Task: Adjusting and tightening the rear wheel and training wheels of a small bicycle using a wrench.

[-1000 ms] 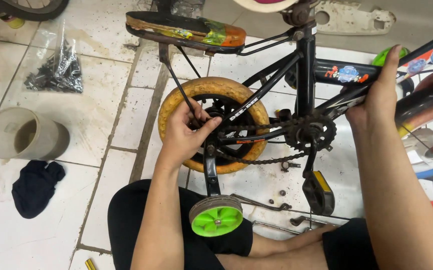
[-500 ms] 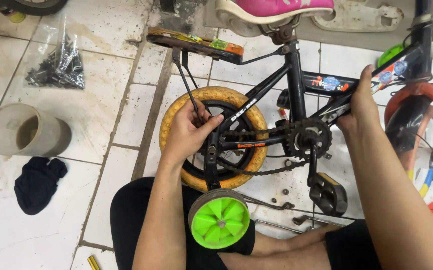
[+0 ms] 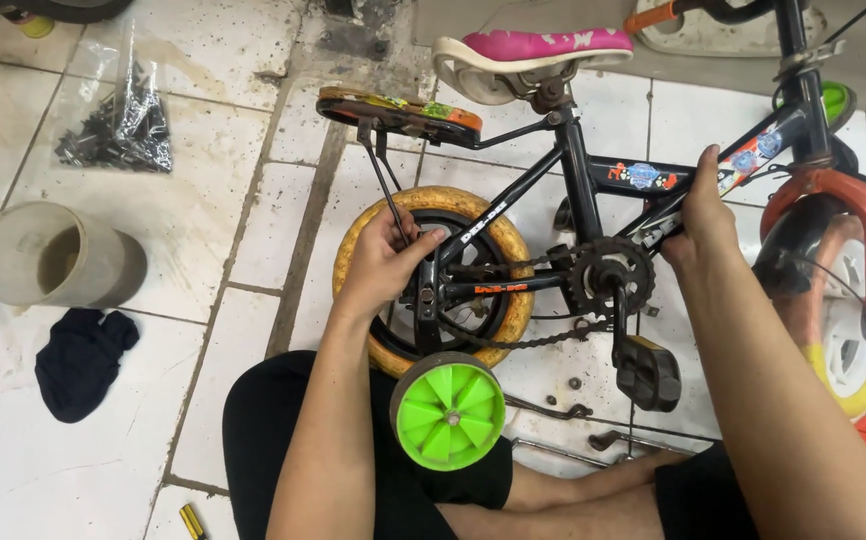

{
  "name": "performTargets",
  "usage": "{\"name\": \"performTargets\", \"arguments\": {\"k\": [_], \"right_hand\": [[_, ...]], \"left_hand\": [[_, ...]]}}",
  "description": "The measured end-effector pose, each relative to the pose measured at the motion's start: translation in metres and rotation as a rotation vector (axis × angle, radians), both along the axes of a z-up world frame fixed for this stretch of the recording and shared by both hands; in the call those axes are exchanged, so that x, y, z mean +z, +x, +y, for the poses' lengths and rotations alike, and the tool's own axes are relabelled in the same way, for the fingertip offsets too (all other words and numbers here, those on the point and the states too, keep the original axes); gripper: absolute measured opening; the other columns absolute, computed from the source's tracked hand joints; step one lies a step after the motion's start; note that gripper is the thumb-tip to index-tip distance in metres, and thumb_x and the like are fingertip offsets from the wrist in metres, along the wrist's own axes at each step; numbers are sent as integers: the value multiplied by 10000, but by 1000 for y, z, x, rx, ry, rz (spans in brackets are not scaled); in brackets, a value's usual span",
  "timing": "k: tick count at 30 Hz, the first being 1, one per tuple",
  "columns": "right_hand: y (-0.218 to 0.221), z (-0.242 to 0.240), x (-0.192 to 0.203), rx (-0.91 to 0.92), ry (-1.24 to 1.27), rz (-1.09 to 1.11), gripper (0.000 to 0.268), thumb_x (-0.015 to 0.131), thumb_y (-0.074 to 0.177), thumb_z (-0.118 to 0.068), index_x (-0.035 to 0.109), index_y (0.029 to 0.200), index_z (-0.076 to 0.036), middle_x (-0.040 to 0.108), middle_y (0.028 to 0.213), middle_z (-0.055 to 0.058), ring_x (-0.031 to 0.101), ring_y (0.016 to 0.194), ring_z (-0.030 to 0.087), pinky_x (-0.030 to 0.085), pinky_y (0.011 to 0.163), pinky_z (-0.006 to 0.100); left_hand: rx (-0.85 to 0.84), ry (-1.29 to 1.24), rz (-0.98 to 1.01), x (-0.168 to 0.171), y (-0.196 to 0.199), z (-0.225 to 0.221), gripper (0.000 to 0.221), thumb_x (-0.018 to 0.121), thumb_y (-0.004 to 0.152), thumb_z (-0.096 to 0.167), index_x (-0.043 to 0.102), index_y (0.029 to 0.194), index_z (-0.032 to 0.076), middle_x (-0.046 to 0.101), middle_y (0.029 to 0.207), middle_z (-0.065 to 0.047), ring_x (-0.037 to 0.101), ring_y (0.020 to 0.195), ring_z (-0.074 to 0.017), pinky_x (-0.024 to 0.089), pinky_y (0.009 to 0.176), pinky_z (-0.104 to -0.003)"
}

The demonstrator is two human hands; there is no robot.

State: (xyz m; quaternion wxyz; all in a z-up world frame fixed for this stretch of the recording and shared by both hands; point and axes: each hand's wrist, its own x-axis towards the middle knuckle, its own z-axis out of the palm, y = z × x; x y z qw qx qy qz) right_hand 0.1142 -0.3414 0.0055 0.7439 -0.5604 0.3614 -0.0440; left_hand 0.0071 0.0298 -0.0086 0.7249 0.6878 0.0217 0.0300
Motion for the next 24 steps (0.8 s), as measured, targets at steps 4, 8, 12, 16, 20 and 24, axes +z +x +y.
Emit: {"name": "performTargets", "arguments": {"k": [4,8,12,16,20,24], "right_hand": [[-4,3,8,-16,-61,29,604,601,928,-629,599,1105,-51,654,837,19,646,636,75,594,536,242],[-6,6,9,-8,-63,30,601,592,926,-632,610,1115,-61,648,833,-3,647,644,63,591,547,234],[-10,5,11,31,-85,48,658,552,892,-673,614,1145,-69,705,903,18,689,714,73,608,595,241],[-14,-2,8,114,-76,-18,672,538,928,-656,578,1178,-33,680,904,34,672,716,90,624,622,266],[-27,0,19,244,-160,-12,690,455,951,-663,585,1215,-39,687,1002,77,699,845,136,648,812,338],[-33,-9,21,317,-193,26,675,391,966,-673,599,1196,-74,710,1112,65,705,990,120,599,901,301]], "left_hand": [[4,-7,78,-19,1,2,283,809,859,112,598,1039,57,569,833,-4,531,715,-79,452,625,-189],[-23,-12,18,-31,0,6,257,794,878,71,577,1016,58,556,808,14,510,679,-58,426,604,-177],[-23,-4,35,-31,-4,5,250,796,878,70,574,993,76,556,808,15,523,682,-64,438,598,-184],[-19,-80,69,-33,-3,2,281,815,853,56,560,968,93,582,804,9,548,689,-67,454,612,-179],[-41,-113,53,-39,-4,2,322,803,847,-7,508,915,105,581,787,3,576,692,-81,501,631,-197],[-34,-27,72,-37,-6,2,311,819,842,33,534,949,98,594,801,0,588,711,-88,508,637,-202]]}}
